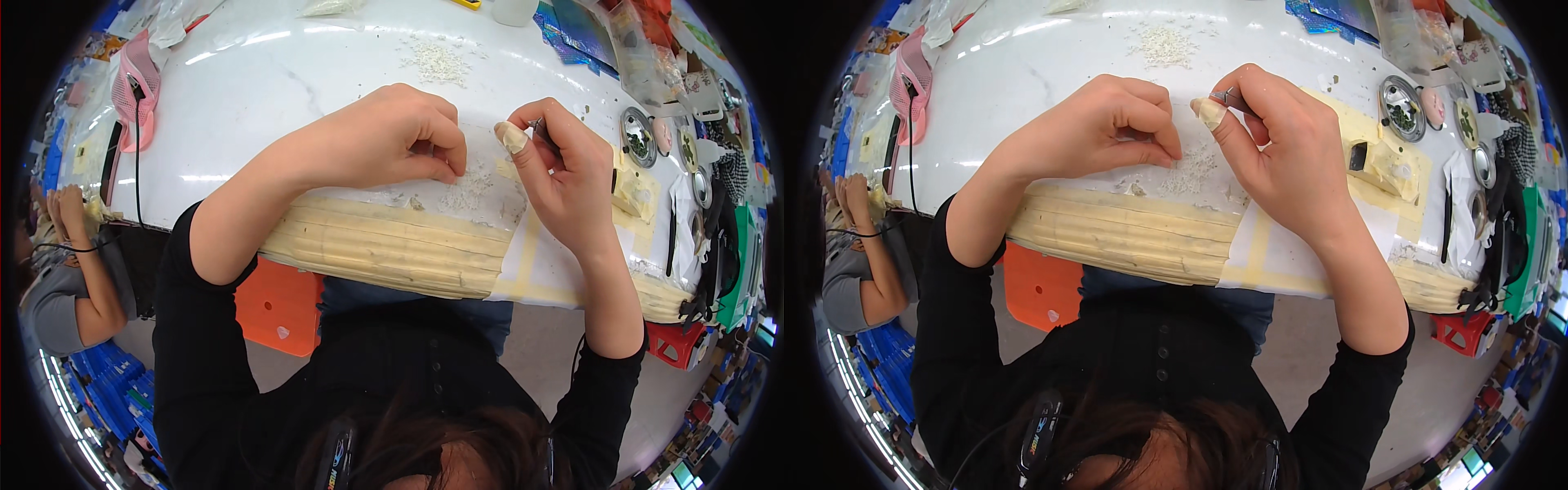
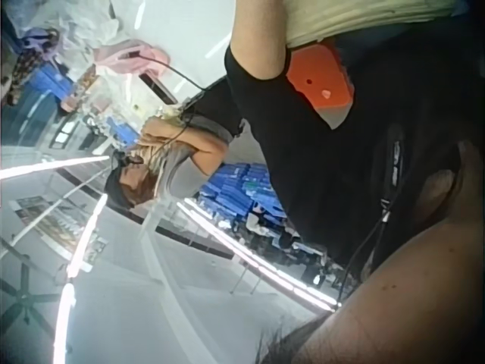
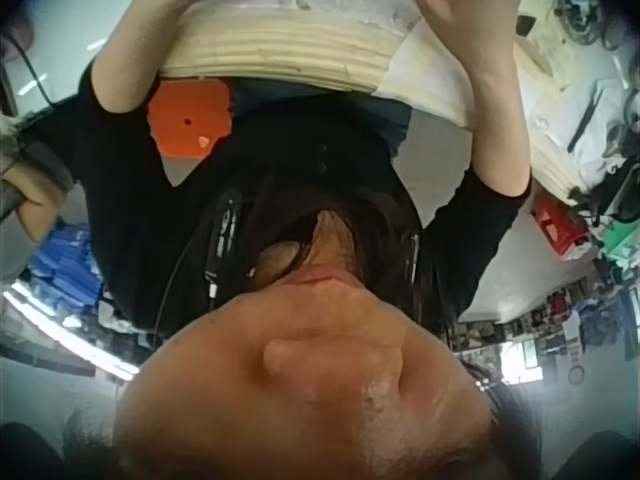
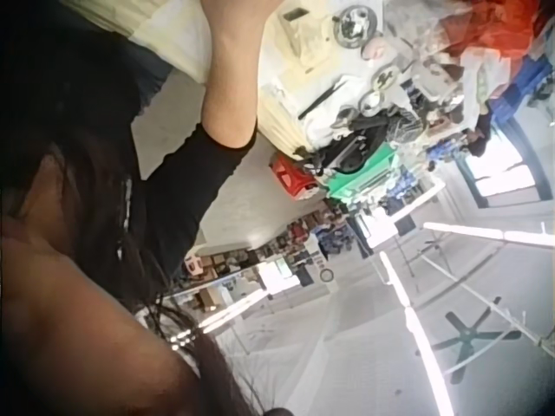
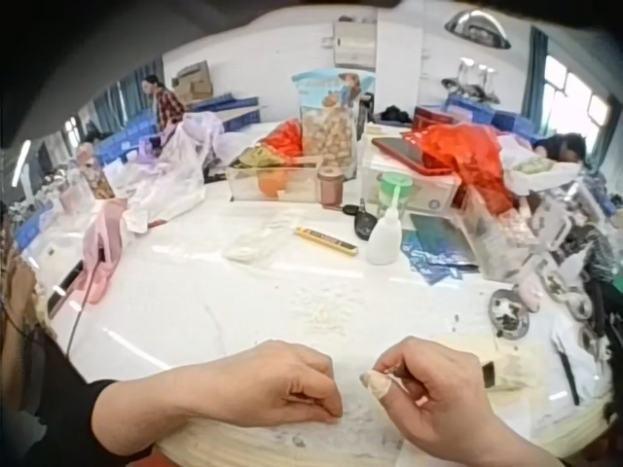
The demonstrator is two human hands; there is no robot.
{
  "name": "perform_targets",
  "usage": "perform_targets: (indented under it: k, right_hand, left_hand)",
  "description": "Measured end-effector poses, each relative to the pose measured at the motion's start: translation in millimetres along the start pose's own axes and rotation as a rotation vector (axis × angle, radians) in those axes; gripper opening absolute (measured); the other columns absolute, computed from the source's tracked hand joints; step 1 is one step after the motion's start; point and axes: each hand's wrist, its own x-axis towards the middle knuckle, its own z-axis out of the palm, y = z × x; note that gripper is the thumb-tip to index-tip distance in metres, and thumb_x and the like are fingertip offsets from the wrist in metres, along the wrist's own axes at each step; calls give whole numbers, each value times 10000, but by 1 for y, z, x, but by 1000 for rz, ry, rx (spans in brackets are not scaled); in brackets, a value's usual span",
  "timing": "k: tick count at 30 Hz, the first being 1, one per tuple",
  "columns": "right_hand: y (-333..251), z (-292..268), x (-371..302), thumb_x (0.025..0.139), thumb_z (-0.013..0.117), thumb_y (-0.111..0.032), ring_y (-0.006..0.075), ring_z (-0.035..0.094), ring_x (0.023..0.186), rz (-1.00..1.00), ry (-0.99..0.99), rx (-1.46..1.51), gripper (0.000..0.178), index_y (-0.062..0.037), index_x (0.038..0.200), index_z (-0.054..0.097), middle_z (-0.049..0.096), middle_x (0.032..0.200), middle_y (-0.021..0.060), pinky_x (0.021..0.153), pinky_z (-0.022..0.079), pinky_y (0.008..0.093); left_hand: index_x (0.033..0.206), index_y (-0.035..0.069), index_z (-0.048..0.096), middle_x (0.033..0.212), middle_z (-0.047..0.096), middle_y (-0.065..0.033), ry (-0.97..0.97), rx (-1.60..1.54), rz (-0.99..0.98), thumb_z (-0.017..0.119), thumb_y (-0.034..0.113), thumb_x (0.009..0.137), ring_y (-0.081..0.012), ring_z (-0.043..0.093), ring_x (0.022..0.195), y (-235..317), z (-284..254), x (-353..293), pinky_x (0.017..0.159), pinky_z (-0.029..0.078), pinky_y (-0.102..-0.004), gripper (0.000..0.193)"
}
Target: Assembling small plastic components at a factory workbench using a pick tool.
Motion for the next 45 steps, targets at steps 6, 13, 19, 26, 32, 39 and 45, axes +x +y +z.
perform_targets:
  k: [6,13,19,26,32,39,45]
  right_hand:
    - [0,0,2,839,691,-120,138,410,499,-5,-3,-6,121,-42,843,600,465,596,30,475,344,278]
    - [1,2,-1,843,694,-128,137,397,500,17,-20,1,127,-41,846,601,410,571,26,479,338,277]
    - [1,3,-1,841,695,-124,136,394,501,26,-9,17,127,-37,844,603,403,568,25,481,338,278]
    - [2,2,0,838,695,-116,137,391,501,29,-7,15,118,-39,844,607,399,568,25,485,340,280]
    - [3,4,0,861,681,-93,60,314,516,-10,-8,28,94,-28,859,614,358,570,-36,481,262,227]
    - [-2,4,-4,759,677,7,108,419,522,-18,-28,43,171,-52,918,657,483,631,22,498,362,249]
    - [-2,4,-2,749,643,54,94,452,525,-42,-35,83,209,-46,930,672,576,716,29,494,387,230]
  left_hand:
    - [849,36,594,809,570,-68,20,234,100,695,69,808,-240,589,757,1,3,-1,666,479,-337,114]
    - [845,37,563,830,571,-64,33,238,63,667,43,818,-224,606,761,4,7,-3,668,493,-326,107]
    - [840,34,561,827,571,-68,38,240,59,661,35,813,-213,622,743,4,7,-4,663,508,-309,104]
    - [866,24,596,781,634,-45,148,-106,-161,670,27,827,-105,642,720,10,0,0,638,517,-246,84]
    - [1040,-6,607,894,692,-79,286,-686,-251,655,98,898,-122,684,819,9,1,3,739,547,-219,183]
    - [1219,-19,526,910,707,-99,285,-776,-262,616,102,925,-131,690,863,9,10,0,793,551,-231,330]
    - [1214,-23,517,898,706,-98,295,-826,-288,629,71,910,-139,691,870,12,10,1,791,557,-246,337]
